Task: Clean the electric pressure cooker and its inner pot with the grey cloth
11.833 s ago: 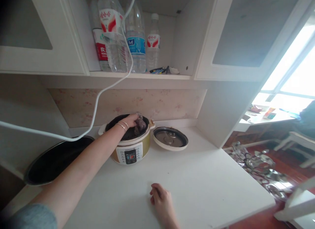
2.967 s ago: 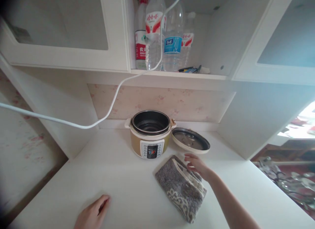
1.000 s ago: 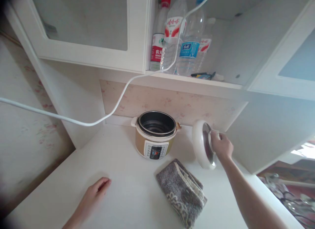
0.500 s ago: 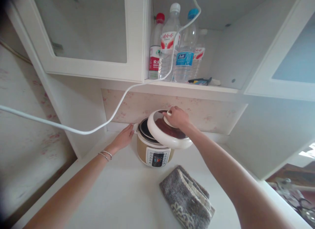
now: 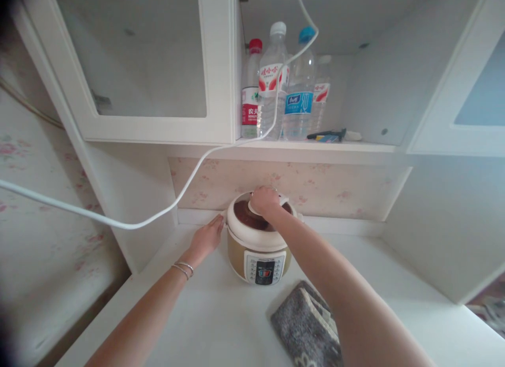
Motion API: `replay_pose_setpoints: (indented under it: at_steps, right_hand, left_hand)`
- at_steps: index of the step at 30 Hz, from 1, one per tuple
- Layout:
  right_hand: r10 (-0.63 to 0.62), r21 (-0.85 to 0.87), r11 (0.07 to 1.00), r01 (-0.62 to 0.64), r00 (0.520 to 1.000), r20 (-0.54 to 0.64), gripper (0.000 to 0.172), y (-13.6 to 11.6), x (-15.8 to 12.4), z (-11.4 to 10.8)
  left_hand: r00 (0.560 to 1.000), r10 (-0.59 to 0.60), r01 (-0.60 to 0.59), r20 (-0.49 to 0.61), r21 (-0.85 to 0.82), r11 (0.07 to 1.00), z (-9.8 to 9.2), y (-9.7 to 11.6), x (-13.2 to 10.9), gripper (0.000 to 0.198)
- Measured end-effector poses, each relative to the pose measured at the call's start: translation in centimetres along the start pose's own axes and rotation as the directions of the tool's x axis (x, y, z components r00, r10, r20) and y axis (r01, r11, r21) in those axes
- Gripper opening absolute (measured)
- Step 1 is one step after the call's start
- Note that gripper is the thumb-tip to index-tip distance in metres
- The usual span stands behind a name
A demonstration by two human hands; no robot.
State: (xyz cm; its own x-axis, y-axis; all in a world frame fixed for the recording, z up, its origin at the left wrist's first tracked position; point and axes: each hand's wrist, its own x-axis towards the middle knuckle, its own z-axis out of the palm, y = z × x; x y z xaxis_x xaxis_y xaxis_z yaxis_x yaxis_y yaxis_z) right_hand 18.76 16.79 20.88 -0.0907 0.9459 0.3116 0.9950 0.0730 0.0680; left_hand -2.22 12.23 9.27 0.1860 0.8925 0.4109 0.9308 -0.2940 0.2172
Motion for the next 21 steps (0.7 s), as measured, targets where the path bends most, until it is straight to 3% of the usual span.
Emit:
replay_pose_setpoints:
  at_steps: [10, 16, 21]
  right_hand:
    - [-0.092, -0.008, 0.996, 0.094, 0.991, 0.094, 0.049, 0.0, 1.0, -0.2]
    - [-0.085, -0.023, 0.996, 0.088, 0.991, 0.102, 0.051, -0.1, 0.6, 0.2]
    - [-0.159, -0.023, 0.987, 0.162, 0.982, 0.099, 0.051, 0.8, 0.7, 0.0]
  left_hand:
    - [0.999, -0.036, 0.036, 0.04, 0.015, 0.999, -0.4, 0.1, 0.4, 0.045]
    - [0.998, -0.019, 0.02, 0.052, -0.009, 1.0, -0.9, 0.2, 0.6, 0.043]
    - [0.998, -0.028, 0.026, 0.057, 0.029, 0.999, -0.9, 0.4, 0.7, 0.044]
